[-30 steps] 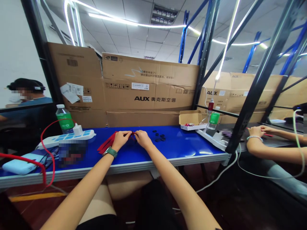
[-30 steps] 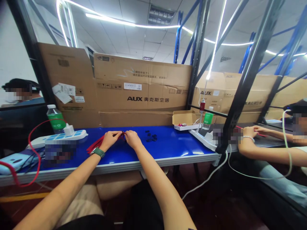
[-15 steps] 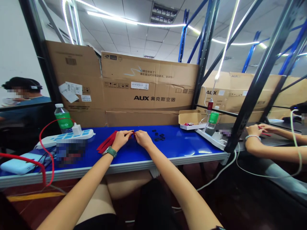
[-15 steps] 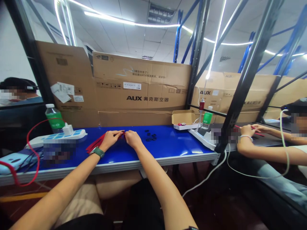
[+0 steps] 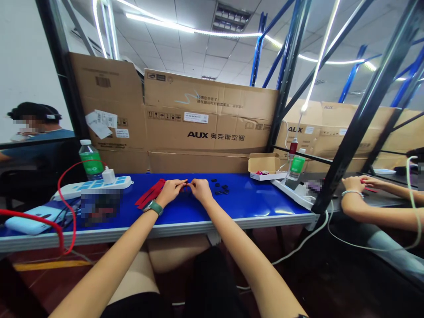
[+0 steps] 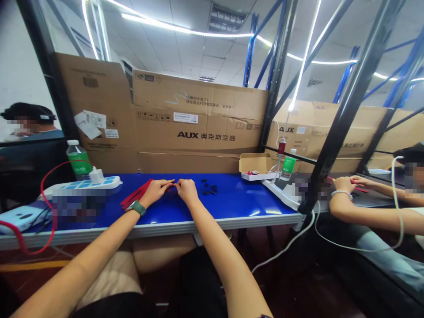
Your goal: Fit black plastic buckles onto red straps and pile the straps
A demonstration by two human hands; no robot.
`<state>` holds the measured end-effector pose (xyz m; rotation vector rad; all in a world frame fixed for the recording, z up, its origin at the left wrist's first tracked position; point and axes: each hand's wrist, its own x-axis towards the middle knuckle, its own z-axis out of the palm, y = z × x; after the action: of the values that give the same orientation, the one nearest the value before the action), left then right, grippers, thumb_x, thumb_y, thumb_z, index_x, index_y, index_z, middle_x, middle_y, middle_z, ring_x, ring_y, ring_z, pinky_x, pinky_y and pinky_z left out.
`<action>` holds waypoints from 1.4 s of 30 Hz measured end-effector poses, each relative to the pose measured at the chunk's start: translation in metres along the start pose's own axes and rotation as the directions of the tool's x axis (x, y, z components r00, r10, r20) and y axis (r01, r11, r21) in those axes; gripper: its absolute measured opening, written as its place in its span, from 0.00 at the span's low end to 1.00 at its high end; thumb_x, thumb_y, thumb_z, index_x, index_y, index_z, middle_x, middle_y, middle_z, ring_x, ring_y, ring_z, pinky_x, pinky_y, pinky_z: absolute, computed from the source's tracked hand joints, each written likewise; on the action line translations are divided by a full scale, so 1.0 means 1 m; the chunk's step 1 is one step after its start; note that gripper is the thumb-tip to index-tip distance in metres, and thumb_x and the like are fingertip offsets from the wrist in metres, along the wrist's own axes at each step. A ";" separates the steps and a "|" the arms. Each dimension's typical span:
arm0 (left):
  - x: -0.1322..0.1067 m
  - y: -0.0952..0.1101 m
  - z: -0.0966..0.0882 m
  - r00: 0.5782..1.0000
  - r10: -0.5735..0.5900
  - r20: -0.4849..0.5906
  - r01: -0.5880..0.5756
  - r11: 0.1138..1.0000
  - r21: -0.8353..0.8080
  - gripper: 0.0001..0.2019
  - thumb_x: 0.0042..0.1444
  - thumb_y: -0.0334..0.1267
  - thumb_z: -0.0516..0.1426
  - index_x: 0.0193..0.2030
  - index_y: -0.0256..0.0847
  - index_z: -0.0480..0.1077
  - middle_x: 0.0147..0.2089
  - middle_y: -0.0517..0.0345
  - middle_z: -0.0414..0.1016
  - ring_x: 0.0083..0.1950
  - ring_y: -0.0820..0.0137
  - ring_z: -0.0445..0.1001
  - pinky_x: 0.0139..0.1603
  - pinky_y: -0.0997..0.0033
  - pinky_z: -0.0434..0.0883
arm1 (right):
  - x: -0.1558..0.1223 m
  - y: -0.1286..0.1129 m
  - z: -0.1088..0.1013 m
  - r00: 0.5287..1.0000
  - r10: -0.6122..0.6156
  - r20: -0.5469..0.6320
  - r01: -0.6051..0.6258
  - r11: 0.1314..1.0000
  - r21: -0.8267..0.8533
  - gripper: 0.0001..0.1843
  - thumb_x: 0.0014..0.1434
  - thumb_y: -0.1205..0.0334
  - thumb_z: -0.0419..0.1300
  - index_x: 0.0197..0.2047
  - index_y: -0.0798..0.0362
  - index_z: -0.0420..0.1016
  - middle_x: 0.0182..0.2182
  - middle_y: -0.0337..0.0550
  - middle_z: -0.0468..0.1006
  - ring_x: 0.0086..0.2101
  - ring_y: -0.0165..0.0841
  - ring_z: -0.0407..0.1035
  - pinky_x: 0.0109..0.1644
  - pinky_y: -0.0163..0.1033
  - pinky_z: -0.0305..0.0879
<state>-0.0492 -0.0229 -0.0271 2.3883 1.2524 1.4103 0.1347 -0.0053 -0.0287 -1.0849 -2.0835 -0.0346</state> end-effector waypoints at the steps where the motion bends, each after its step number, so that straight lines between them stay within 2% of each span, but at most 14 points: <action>1: 0.001 -0.001 0.001 1.000 -0.016 0.000 0.016 1.000 -0.026 0.19 0.63 0.48 0.54 0.46 0.41 0.82 0.40 0.48 0.84 0.42 0.57 0.81 0.48 0.60 0.73 | 0.001 0.003 0.001 1.000 0.023 -0.014 -0.022 0.994 0.103 0.13 0.66 0.57 0.59 0.34 0.52 0.80 0.30 0.45 0.83 0.32 0.34 0.76 0.39 0.34 0.65; 4: 0.003 -0.002 0.002 0.996 -0.082 -0.017 0.078 0.983 -0.169 0.20 0.58 0.55 0.58 0.42 0.41 0.83 0.46 0.47 0.83 0.49 0.54 0.80 0.55 0.56 0.72 | 0.004 0.010 0.004 0.997 0.075 -0.036 -0.056 0.927 0.371 0.12 0.63 0.55 0.62 0.31 0.52 0.79 0.27 0.41 0.82 0.28 0.32 0.75 0.35 0.33 0.66; 6: 0.003 -0.002 0.003 0.985 -0.169 -0.020 0.154 0.935 -0.319 0.23 0.54 0.58 0.61 0.42 0.40 0.83 0.49 0.47 0.82 0.53 0.52 0.78 0.60 0.52 0.69 | 0.005 0.010 0.005 0.994 0.084 -0.063 -0.046 0.885 0.464 0.11 0.61 0.55 0.63 0.31 0.52 0.78 0.26 0.39 0.81 0.27 0.32 0.74 0.33 0.32 0.65; 9: 0.002 0.000 0.002 0.953 -0.303 0.027 0.272 0.812 -0.517 0.27 0.47 0.59 0.66 0.45 0.37 0.82 0.51 0.44 0.82 0.54 0.51 0.78 0.62 0.50 0.68 | 0.005 0.007 0.004 0.995 0.034 -0.096 0.019 0.866 0.500 0.11 0.60 0.55 0.64 0.29 0.52 0.77 0.26 0.38 0.80 0.27 0.31 0.73 0.34 0.33 0.65; 12: 0.000 0.001 0.000 0.924 -0.374 0.075 0.336 0.705 -0.625 0.29 0.43 0.54 0.70 0.48 0.36 0.80 0.53 0.43 0.80 0.54 0.53 0.78 0.61 0.52 0.69 | 0.005 0.007 0.004 0.996 0.026 -0.085 0.020 0.863 0.504 0.08 0.59 0.57 0.64 0.31 0.51 0.78 0.29 0.38 0.81 0.30 0.32 0.74 0.38 0.34 0.66; 15: 0.000 0.001 -0.001 0.909 -0.411 0.075 0.346 0.642 -0.684 0.31 0.39 0.51 0.73 0.49 0.36 0.78 0.51 0.42 0.81 0.52 0.56 0.78 0.59 0.55 0.71 | 0.007 0.011 0.008 0.993 0.112 -0.023 -0.082 0.835 0.544 0.05 0.59 0.58 0.63 0.35 0.50 0.78 0.33 0.39 0.82 0.35 0.33 0.76 0.43 0.36 0.68; 18: 0.001 0.001 -0.001 0.912 -0.406 0.057 0.327 0.634 -0.701 0.31 0.38 0.49 0.74 0.49 0.35 0.78 0.50 0.42 0.81 0.53 0.57 0.78 0.59 0.56 0.71 | 0.008 0.017 0.015 0.967 0.213 0.137 -0.250 0.710 0.658 0.07 0.58 0.56 0.63 0.36 0.51 0.75 0.30 0.39 0.81 0.33 0.34 0.76 0.40 0.37 0.70; 20: 0.002 0.000 -0.001 0.916 -0.399 0.042 0.313 0.645 -0.697 0.31 0.38 0.49 0.74 0.48 0.35 0.77 0.50 0.42 0.81 0.53 0.56 0.78 0.59 0.55 0.71 | 0.009 0.020 0.018 0.949 0.205 0.237 -0.314 0.596 0.739 0.11 0.56 0.53 0.64 0.38 0.50 0.72 0.28 0.38 0.80 0.31 0.34 0.76 0.36 0.37 0.71; 22: 0.002 -0.001 0.000 0.917 -0.397 0.036 0.309 0.652 -0.693 0.31 0.38 0.49 0.74 0.48 0.35 0.77 0.50 0.41 0.81 0.54 0.55 0.78 0.60 0.54 0.71 | 0.009 0.022 0.020 0.957 0.172 0.232 -0.289 0.552 0.782 0.14 0.53 0.53 0.66 0.38 0.50 0.70 0.29 0.38 0.79 0.32 0.34 0.76 0.37 0.37 0.71; 27: 0.001 -0.002 0.002 0.928 -0.364 0.081 0.325 0.684 -0.653 0.31 0.37 0.50 0.74 0.46 0.35 0.77 0.50 0.41 0.81 0.54 0.53 0.78 0.61 0.50 0.70 | 0.009 0.021 0.018 0.984 0.162 0.069 -0.161 0.667 0.727 0.17 0.47 0.53 0.70 0.32 0.50 0.68 0.29 0.35 0.77 0.31 0.32 0.73 0.41 0.38 0.70; 33: 0.002 -0.006 0.005 0.949 -0.310 0.067 0.288 0.753 -0.591 0.30 0.39 0.50 0.73 0.47 0.36 0.75 0.49 0.42 0.81 0.52 0.55 0.79 0.60 0.49 0.72 | 0.007 0.016 0.012 0.985 0.137 0.105 -0.169 0.643 0.747 0.18 0.52 0.49 0.67 0.39 0.50 0.70 0.33 0.38 0.79 0.34 0.32 0.75 0.40 0.37 0.71; 35: 0.002 -0.006 0.006 0.965 -0.259 0.051 0.244 0.800 -0.548 0.29 0.38 0.49 0.73 0.45 0.36 0.75 0.47 0.44 0.81 0.49 0.56 0.80 0.58 0.49 0.73 | 0.006 0.015 0.011 0.986 0.140 0.090 -0.163 0.702 0.694 0.15 0.54 0.49 0.66 0.40 0.50 0.73 0.34 0.39 0.80 0.36 0.33 0.75 0.42 0.37 0.71; 38: 0.001 -0.006 0.009 0.986 -0.161 0.039 0.161 0.881 -0.444 0.24 0.43 0.48 0.71 0.45 0.38 0.76 0.46 0.47 0.81 0.48 0.58 0.80 0.57 0.51 0.74 | 0.006 0.014 0.009 0.989 0.148 0.016 -0.133 0.832 0.539 0.10 0.54 0.53 0.66 0.34 0.50 0.75 0.32 0.39 0.81 0.35 0.34 0.75 0.43 0.37 0.69; 42: 0.000 -0.003 0.009 0.988 -0.147 -0.043 0.122 0.929 -0.350 0.21 0.45 0.45 0.69 0.46 0.40 0.77 0.46 0.49 0.82 0.48 0.59 0.80 0.57 0.53 0.74 | 0.006 0.009 0.006 0.979 0.153 -0.134 -0.082 0.900 0.429 0.08 0.59 0.59 0.59 0.28 0.50 0.71 0.29 0.40 0.80 0.32 0.33 0.74 0.43 0.37 0.68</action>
<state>-0.0443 -0.0183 -0.0339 1.9992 1.0528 1.5344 0.1353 0.0065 -0.0318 -0.9026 -1.7622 0.3611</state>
